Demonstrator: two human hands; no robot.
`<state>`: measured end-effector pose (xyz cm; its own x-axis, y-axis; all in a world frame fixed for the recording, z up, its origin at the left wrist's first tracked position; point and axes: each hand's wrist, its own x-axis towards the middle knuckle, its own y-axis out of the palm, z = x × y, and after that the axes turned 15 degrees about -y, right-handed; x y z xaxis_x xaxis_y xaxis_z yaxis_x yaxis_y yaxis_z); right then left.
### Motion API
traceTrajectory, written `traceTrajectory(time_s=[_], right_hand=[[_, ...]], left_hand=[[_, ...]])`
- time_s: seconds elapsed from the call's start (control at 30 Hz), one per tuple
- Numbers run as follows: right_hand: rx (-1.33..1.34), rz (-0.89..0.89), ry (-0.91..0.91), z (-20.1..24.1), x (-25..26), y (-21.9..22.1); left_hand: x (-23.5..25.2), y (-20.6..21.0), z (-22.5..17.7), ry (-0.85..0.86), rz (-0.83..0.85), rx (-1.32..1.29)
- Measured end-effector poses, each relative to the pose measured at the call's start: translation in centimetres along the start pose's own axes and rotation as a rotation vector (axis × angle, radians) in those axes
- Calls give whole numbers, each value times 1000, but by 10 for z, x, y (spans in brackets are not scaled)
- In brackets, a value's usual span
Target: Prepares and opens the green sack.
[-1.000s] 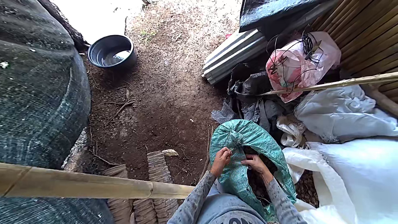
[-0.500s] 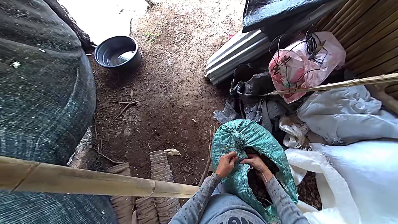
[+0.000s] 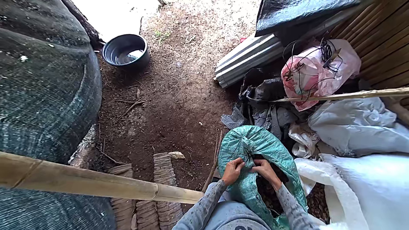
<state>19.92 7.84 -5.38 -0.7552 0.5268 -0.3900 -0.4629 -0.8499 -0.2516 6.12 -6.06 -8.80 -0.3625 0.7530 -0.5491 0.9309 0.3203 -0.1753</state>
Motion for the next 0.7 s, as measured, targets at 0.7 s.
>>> traceTrajectory(time_s=[0.7], right_hand=[[130, 128, 112, 9, 3, 3]], left_hand=[[1, 0, 4, -20, 12, -165]])
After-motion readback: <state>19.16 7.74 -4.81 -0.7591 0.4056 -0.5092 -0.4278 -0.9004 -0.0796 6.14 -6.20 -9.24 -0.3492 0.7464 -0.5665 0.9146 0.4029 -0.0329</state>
